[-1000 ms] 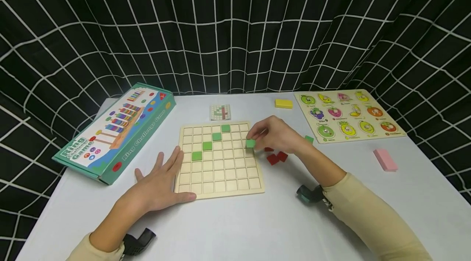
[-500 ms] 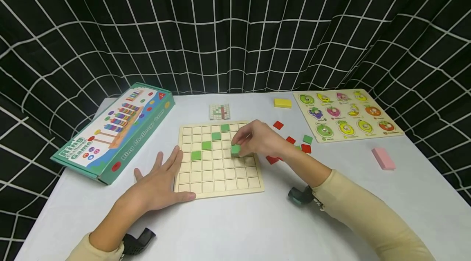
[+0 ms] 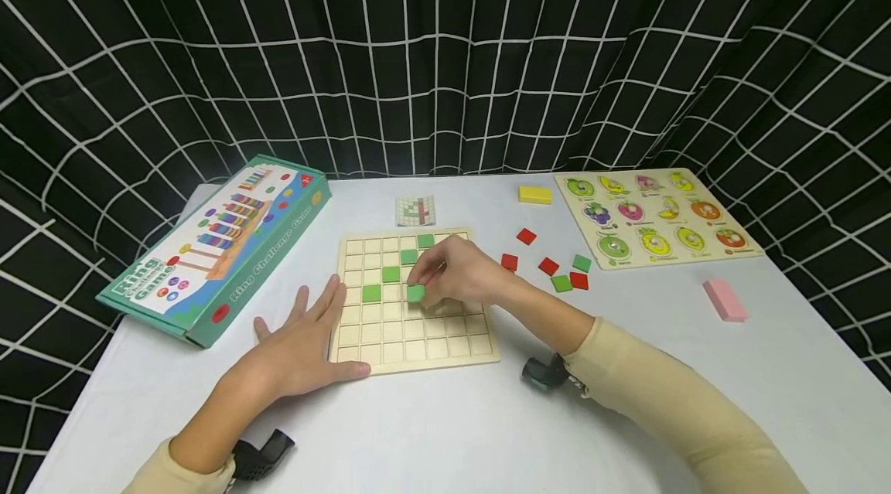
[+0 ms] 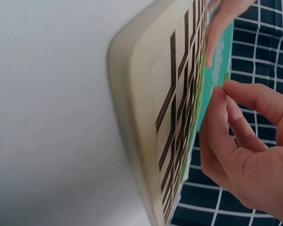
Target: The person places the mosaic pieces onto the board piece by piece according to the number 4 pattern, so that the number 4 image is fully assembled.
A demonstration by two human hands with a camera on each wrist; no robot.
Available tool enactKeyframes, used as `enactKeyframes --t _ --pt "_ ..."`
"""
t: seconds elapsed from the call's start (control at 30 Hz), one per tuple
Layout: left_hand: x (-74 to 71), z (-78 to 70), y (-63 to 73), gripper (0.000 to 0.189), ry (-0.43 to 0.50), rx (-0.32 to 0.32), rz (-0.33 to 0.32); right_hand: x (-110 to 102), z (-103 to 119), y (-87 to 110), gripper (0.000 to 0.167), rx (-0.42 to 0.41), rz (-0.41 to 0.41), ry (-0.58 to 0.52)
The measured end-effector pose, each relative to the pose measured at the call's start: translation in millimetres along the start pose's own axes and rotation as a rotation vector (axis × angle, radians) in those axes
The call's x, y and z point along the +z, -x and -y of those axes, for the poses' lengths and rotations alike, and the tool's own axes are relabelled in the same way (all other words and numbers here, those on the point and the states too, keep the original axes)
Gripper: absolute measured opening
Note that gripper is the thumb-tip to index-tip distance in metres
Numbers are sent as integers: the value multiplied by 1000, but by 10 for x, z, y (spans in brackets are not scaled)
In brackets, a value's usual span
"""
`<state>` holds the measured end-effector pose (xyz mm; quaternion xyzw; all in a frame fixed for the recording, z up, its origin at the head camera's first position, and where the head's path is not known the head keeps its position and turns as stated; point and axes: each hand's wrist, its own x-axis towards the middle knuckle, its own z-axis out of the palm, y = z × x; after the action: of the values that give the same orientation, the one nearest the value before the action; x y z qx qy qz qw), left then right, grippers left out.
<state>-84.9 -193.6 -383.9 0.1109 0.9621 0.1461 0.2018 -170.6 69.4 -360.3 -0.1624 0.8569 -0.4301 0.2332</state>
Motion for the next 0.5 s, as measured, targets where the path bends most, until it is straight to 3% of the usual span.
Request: enactKeyframes --t 0.5 --pt "-11 6 17 130 5 17 0 292 239 -132 28 3 39 85"
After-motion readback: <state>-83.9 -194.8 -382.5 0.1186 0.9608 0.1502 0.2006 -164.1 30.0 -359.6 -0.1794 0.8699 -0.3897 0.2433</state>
